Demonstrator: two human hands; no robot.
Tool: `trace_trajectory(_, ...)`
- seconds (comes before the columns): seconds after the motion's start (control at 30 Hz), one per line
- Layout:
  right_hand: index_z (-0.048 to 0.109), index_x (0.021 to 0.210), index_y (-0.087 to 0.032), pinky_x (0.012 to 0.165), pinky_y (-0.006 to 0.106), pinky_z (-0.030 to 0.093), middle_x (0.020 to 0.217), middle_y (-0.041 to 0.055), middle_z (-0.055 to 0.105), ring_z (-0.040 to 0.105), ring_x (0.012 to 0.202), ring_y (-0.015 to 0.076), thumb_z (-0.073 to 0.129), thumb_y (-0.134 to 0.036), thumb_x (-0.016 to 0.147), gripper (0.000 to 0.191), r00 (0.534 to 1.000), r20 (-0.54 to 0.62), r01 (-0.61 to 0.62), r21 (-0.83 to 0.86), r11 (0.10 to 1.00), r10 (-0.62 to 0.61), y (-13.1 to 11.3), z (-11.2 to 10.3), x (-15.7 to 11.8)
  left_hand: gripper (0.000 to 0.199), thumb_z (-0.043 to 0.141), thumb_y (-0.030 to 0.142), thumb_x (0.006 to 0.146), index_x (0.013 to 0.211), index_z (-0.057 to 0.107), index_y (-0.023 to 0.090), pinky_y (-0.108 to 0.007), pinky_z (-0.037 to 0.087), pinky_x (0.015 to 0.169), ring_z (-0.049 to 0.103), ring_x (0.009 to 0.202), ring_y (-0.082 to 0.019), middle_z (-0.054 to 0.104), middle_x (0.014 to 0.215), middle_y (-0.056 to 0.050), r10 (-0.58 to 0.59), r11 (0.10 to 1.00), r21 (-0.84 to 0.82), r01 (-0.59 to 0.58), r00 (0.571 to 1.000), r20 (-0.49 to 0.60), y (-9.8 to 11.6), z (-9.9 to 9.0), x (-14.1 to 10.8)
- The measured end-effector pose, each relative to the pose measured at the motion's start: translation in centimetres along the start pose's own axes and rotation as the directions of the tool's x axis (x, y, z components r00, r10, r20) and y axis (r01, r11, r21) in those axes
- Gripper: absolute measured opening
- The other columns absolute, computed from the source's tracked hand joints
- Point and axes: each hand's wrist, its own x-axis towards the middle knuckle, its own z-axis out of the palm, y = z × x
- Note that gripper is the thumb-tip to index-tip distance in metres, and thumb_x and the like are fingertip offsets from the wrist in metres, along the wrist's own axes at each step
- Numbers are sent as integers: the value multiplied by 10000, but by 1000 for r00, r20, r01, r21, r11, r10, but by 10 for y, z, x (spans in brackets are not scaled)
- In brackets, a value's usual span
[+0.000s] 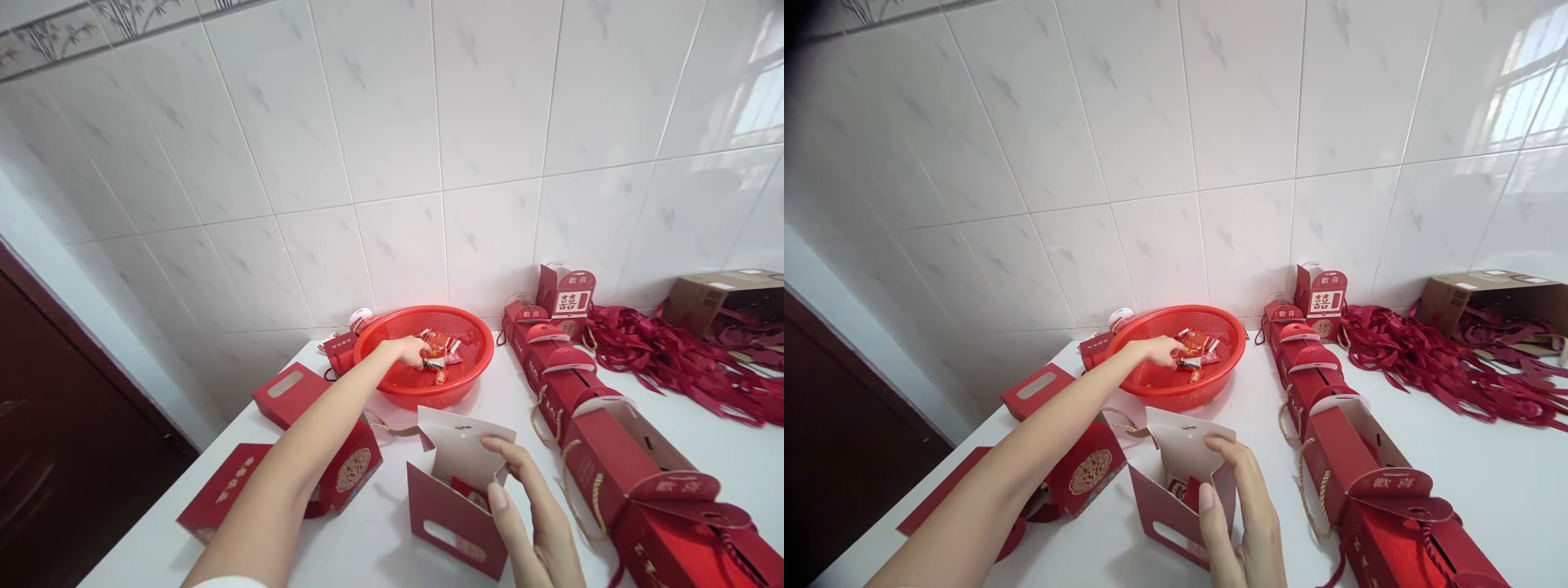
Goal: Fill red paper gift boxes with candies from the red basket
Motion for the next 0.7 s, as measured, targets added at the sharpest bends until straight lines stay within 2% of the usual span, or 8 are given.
trace_trajectory(0.1, 619, 1241, -272, 962, 339, 536, 1248, 73, 681, 640, 1188, 261, 478, -453, 1020, 320, 1000, -3, 6, 12, 1000, -6, 0, 2, -1, 553, 781, 312, 662, 1207, 694, 281, -291, 495, 898, 632, 1137, -284, 709, 1228, -61, 47, 999, -20, -46, 998, 50, 4, 8, 1)
trace_trajectory(0.2, 626, 1233, -282, 973, 343, 536, 1240, 62, 688, 644, 1185, 259, 484, -461, 1016, 315, 1000, -1, 25, 24, 999, -25, 0, 2, 0, 546, 763, 249, 646, 1188, 711, 288, -284, 510, 809, 677, 994, -263, 746, 1114, -49, 76, 996, -50, -71, 990, 120, 15, 22, 1)
trace_trajectory(0.27, 627, 1231, -287, 969, 335, 541, 1234, 55, 694, 652, 1177, 251, 481, -450, 1019, 305, 999, 16, 35, 18, 999, -35, 1, -1, 2, 416, 703, 189, 663, 1069, 749, 267, -305, 509, 781, 686, 905, -262, 760, 1000, -46, 83, 995, -72, -73, 987, 139, 24, 33, 3)
trace_trajectory(0.37, 619, 1250, -284, 947, 310, 552, 1234, 52, 700, 664, 1164, 237, 498, -394, 1017, 285, 992, 98, 75, -10, 997, -74, 4, -7, 5, 139, 627, 160, 692, 771, 733, 203, -356, 505, 780, 679, 837, -281, 742, 844, -63, 79, 992, -112, -66, 990, 119, 34, 43, 6)
trace_trajectory(0.47, 617, 1248, -278, 944, 302, 551, 1241, 54, 698, 673, 1145, 231, 504, -373, 1015, 275, 990, 119, 83, -16, 996, -80, 5, -8, 5, 70, 650, 121, 630, 626, 658, 190, -354, 503, 784, 663, 796, -267, 696, 722, -45, 101, 981, -176, -83, 990, 96, 36, 40, 5)
trace_trajectory(0.53, 616, 1235, -282, 948, 294, 543, 1240, 49, 691, 669, 1139, 224, 482, -404, 1025, 277, 997, 68, 43, 8, 999, -44, 4, -7, 3, 110, 676, 107, 593, 664, 669, 191, -324, 507, 763, 659, 755, -238, 677, 688, -29, 132, 962, -250, -107, 987, 87, 33, 32, 2)
trace_trajectory(0.6, 617, 1222, -289, 933, 284, 543, 1228, 42, 688, 671, 1117, 217, 465, -428, 1030, 281, 999, 37, 20, 27, 999, -21, 3, -5, 3, 196, 680, 136, 626, 814, 707, 185, -297, 511, 710, 655, 691, -206, 671, 682, -22, 159, 926, -355, -127, 985, 63, 27, 21, -4)
trace_trajectory(0.7, 612, 1229, -300, 919, 272, 547, 1222, 30, 692, 679, 1099, 207, 479, -394, 1028, 259, 993, 97, 70, 16, 997, -71, 4, -7, 5, 359, 625, 195, 739, 1094, 667, 165, -273, 504, 628, 635, 615, -166, 659, 701, -13, 174, 829, -534, -166, 984, -37, 16, 4, -15)
